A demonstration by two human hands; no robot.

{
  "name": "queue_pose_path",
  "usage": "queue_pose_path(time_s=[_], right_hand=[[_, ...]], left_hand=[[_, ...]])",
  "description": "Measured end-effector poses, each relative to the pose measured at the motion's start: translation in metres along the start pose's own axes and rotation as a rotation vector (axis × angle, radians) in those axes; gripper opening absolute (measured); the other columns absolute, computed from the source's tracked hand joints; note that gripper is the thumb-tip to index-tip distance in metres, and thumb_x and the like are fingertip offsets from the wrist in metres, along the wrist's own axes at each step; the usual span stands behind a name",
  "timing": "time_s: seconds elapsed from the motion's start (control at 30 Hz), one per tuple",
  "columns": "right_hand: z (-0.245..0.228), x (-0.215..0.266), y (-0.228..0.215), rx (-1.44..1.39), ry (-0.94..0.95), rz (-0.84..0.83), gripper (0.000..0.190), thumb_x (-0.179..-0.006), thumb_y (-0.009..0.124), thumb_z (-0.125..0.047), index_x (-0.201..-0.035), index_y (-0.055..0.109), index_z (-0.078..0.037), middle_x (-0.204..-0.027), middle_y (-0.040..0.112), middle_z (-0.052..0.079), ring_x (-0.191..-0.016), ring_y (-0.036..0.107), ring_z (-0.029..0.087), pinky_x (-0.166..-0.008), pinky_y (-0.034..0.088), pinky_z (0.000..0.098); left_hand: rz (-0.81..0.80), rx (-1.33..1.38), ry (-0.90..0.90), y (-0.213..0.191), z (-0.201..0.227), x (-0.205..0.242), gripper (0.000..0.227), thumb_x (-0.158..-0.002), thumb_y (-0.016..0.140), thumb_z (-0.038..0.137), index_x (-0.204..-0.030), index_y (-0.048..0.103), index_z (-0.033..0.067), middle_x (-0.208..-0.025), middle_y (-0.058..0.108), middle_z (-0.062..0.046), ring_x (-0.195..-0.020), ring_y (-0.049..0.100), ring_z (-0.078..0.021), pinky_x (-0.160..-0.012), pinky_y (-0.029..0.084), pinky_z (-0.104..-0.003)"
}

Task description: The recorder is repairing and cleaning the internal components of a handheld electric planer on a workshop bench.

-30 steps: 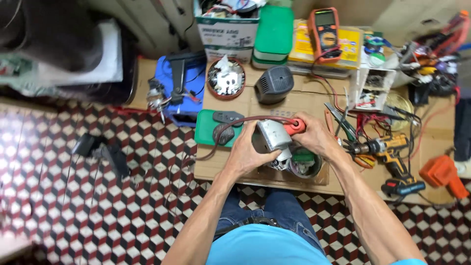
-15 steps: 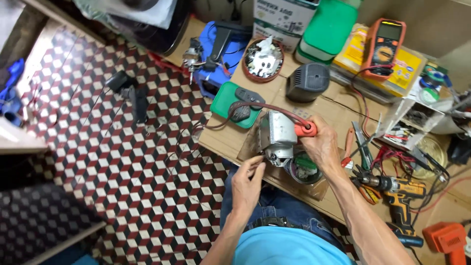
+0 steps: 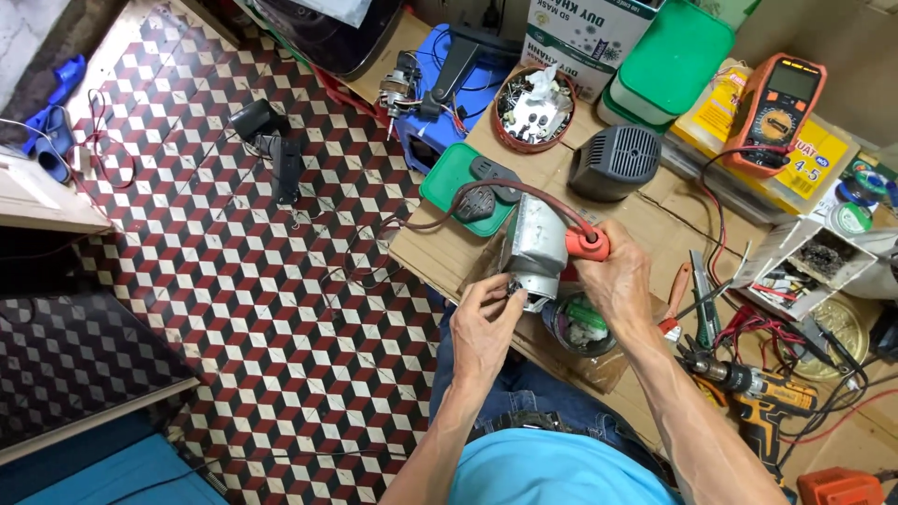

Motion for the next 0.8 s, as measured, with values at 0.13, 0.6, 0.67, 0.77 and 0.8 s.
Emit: queue_pose_path(time_s=[0.13,0.6,0.67,0.77,0.8], right_hand=[[-0.016,0.001,0.002,0.077,-0.064,0.003,0.018,-0.086,0.076,-0.013,-0.090,0.063,-0.001,-0.085,0.066,0.017,-0.074,0.065,0.030,-0.069,0.050,0.0426],[-0.047,0.000,0.010,0.127,-0.220,-0.034,0.020,-0.085,0.074,-0.017,-0.085,0.062,-0.002,-0.081,0.066,0.019,-0.075,0.064,0.039,-0.070,0.048,0.0496],[-0.043,-0.001,0.011,0.122,-0.210,-0.037,0.020,-0.085,0.073,-0.017,-0.085,0.061,-0.002,-0.081,0.065,0.019,-0.074,0.063,0.039,-0.069,0.048,0.0493],[-0.043,-0.002,0.009,0.178,-0.241,0.003,0.023,-0.089,0.075,-0.017,-0.085,0.060,0.000,-0.081,0.064,0.020,-0.073,0.062,0.040,-0.072,0.047,0.0495],[-0.044,-0.002,0.010,0.169,-0.229,-0.004,0.022,-0.088,0.074,-0.017,-0.085,0.060,0.000,-0.081,0.064,0.020,-0.073,0.062,0.040,-0.070,0.047,0.0494]], left_hand=[[0.120,-0.113,-0.006,-0.004,0.002,-0.004,0.031,-0.086,0.079,0.016,-0.110,0.071,-0.0027,-0.102,0.069,-0.011,-0.089,0.076,-0.0188,-0.073,0.060,-0.029],[0.040,0.987,-0.409,-0.028,-0.032,0.000,0.024,-0.092,0.074,0.018,-0.111,0.069,0.0040,-0.099,0.071,-0.006,-0.087,0.067,-0.0123,-0.080,0.059,-0.026],[0.007,1.107,-0.452,-0.023,-0.029,0.005,0.024,-0.092,0.075,0.018,-0.111,0.069,0.0047,-0.100,0.071,-0.006,-0.088,0.067,-0.0128,-0.080,0.058,-0.026],[-0.005,1.244,-0.542,-0.014,-0.032,0.010,0.024,-0.091,0.076,0.018,-0.113,0.071,0.0086,-0.097,0.070,-0.002,-0.086,0.067,-0.0107,-0.077,0.058,-0.023],[-0.018,1.307,-0.574,-0.011,-0.035,0.011,0.024,-0.091,0.076,0.018,-0.113,0.071,0.0091,-0.097,0.070,-0.001,-0.085,0.067,-0.0101,-0.075,0.058,-0.022]])
Point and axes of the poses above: each hand's wrist, its own x-axis away from the middle knuckle, its own y-axis out of the palm, z = x × y, the point moved 7 cm from there along -x, towards the middle knuckle
